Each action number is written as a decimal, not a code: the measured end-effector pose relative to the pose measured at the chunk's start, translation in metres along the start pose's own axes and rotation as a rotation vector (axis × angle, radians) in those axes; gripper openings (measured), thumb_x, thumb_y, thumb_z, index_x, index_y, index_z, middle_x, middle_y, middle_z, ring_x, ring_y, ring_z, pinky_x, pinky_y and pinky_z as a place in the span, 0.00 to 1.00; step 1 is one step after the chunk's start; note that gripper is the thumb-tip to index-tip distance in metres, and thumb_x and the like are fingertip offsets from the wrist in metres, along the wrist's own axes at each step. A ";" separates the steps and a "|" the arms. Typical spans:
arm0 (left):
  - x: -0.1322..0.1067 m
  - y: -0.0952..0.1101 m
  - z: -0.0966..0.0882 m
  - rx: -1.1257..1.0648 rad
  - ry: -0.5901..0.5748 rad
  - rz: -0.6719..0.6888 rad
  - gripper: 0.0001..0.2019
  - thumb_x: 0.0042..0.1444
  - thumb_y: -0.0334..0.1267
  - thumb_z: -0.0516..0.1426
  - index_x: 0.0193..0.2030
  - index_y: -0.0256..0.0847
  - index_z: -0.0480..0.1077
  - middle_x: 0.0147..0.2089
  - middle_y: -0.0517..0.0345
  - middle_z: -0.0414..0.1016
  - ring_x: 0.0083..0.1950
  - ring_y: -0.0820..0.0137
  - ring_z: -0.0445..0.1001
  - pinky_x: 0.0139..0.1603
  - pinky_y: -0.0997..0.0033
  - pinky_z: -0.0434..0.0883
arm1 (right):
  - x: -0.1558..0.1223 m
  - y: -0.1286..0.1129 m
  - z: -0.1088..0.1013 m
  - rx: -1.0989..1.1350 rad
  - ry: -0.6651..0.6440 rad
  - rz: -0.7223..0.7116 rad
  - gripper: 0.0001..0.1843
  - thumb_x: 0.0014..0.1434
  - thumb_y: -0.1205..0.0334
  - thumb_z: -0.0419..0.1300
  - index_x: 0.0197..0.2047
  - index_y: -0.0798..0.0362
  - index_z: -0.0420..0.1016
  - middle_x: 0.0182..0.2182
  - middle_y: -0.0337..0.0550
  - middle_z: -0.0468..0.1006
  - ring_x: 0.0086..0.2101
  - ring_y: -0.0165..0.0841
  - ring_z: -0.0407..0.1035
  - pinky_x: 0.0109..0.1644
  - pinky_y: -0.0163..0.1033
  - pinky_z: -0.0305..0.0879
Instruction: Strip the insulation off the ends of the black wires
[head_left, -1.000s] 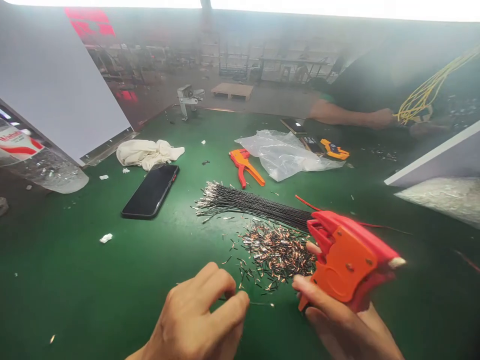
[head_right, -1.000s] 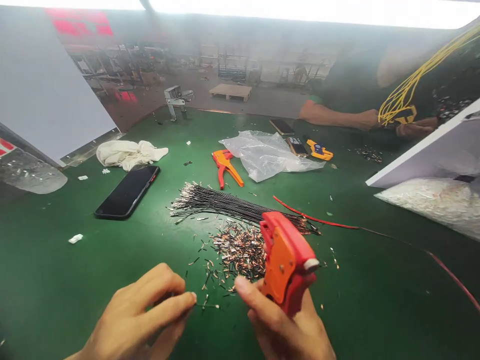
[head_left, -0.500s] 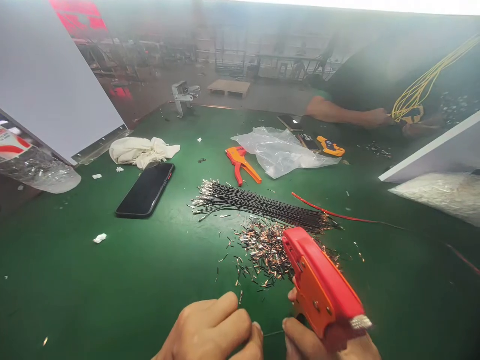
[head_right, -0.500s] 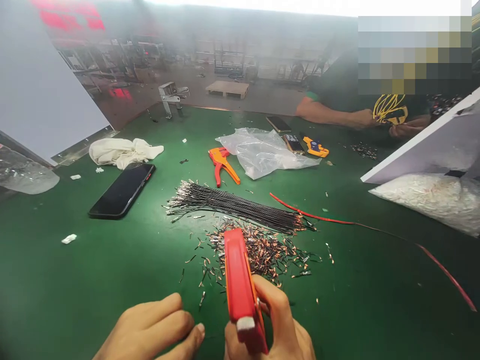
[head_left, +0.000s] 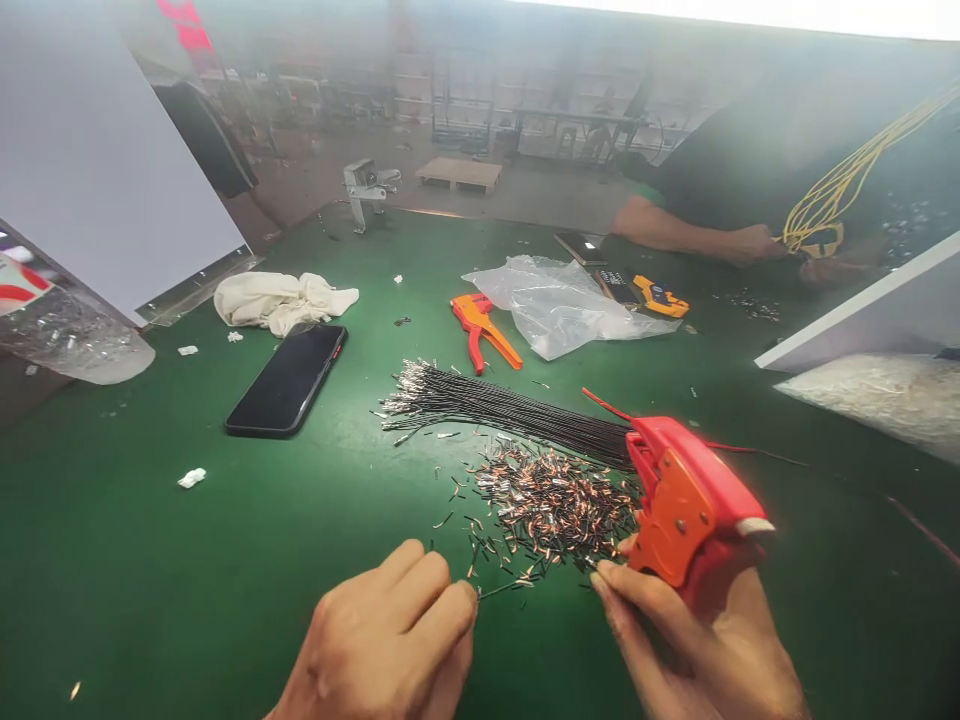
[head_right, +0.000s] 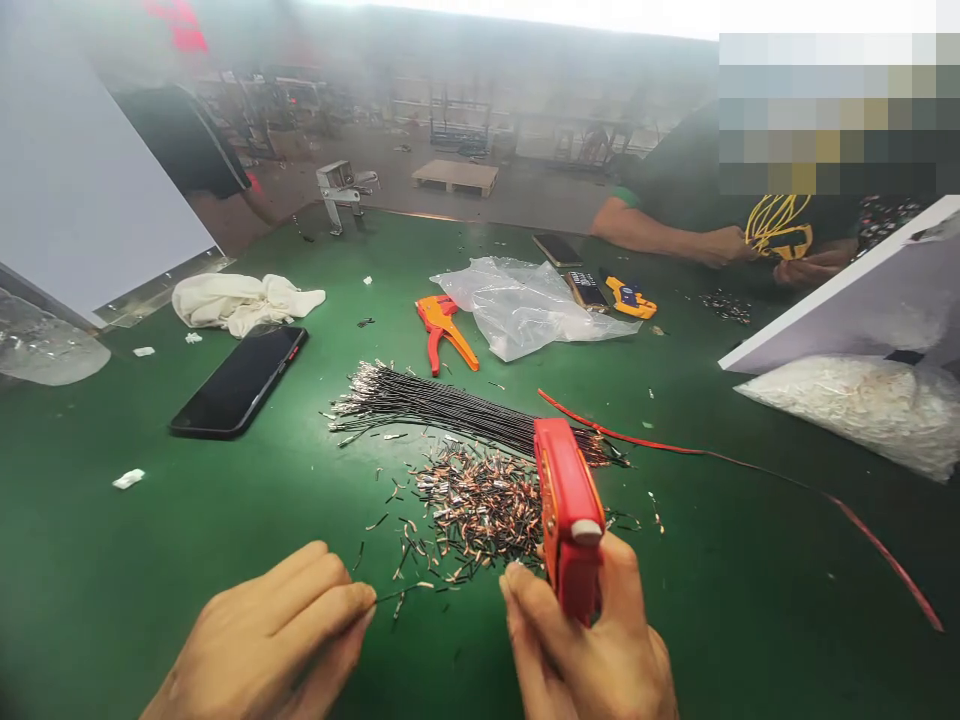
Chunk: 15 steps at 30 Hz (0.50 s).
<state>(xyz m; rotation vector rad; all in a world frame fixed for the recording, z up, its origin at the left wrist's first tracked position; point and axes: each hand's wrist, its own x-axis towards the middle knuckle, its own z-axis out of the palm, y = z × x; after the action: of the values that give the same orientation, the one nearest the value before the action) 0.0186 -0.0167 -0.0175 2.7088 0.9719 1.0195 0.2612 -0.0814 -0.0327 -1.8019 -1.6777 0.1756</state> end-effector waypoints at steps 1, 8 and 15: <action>-0.001 -0.001 -0.001 -0.008 -0.052 -0.005 0.11 0.61 0.21 0.52 0.34 0.39 0.70 0.24 0.62 0.62 0.25 0.71 0.59 0.22 0.70 0.56 | 0.004 0.000 -0.001 -0.025 0.023 -0.047 0.07 0.61 0.63 0.65 0.41 0.45 0.83 0.49 0.54 0.66 0.37 0.44 0.75 0.30 0.44 0.72; -0.009 -0.007 0.000 -0.011 -0.128 -0.017 0.11 0.63 0.22 0.53 0.45 0.39 0.71 0.28 0.61 0.67 0.25 0.74 0.65 0.22 0.75 0.61 | 0.015 -0.003 -0.014 0.302 -0.001 0.054 0.05 0.67 0.61 0.59 0.39 0.39 0.73 0.43 0.38 0.66 0.41 0.36 0.68 0.46 0.44 0.64; 0.000 -0.010 -0.004 -0.133 0.042 -0.070 0.15 0.60 0.18 0.54 0.50 0.35 0.71 0.30 0.59 0.68 0.29 0.74 0.66 0.27 0.76 0.65 | 0.020 -0.015 -0.027 1.277 -0.506 0.698 0.55 0.54 0.46 0.73 0.67 0.13 0.34 0.49 0.36 0.75 0.34 0.37 0.75 0.35 0.47 0.78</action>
<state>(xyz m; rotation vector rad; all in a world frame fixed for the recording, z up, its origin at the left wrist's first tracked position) 0.0103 -0.0091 -0.0171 2.5383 0.9622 1.0903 0.2666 -0.0732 0.0031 -1.2048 -0.6869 1.6695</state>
